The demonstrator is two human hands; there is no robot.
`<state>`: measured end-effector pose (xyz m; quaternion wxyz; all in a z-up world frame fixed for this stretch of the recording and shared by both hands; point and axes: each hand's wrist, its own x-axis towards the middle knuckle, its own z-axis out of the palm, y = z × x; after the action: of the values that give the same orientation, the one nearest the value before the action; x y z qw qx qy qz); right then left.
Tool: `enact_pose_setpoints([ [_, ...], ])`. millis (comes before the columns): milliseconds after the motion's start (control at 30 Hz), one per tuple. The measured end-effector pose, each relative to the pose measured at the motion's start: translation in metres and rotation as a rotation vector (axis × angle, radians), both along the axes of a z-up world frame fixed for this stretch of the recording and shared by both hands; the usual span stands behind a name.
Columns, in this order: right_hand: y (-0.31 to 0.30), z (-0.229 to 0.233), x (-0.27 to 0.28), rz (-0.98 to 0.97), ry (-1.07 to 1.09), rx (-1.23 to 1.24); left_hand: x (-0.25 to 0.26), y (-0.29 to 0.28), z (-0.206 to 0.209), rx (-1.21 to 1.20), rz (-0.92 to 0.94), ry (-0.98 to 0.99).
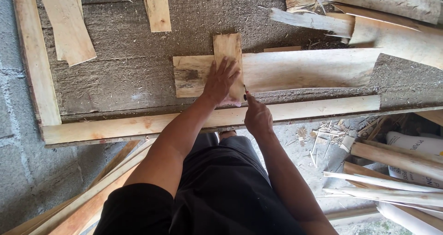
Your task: Cutting thin pieces of wood bark with a utility knife on a workbench.
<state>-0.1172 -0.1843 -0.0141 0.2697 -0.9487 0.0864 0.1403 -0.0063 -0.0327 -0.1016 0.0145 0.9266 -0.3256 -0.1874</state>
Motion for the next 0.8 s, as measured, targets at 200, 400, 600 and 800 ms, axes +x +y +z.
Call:
enact_pose_setpoints([
  [200, 0.001, 0.007, 0.003, -0.005, 0.065, -0.011, -0.001, -0.009, -0.006, -0.059, 0.088, -0.016],
  [400, 0.001, -0.001, -0.009, -0.017, 0.133, -0.062, -0.003, -0.016, 0.001, -0.006, 0.115, -0.053],
  [600, -0.004, -0.024, -0.041, 0.000, -0.043, 0.027, -0.003, -0.013, 0.010, -0.044, 0.090, -0.028],
  [800, -0.001, -0.016, -0.052, 0.030, -0.123, 0.041, -0.005, -0.011, 0.016, -0.015, 0.078, -0.004],
])
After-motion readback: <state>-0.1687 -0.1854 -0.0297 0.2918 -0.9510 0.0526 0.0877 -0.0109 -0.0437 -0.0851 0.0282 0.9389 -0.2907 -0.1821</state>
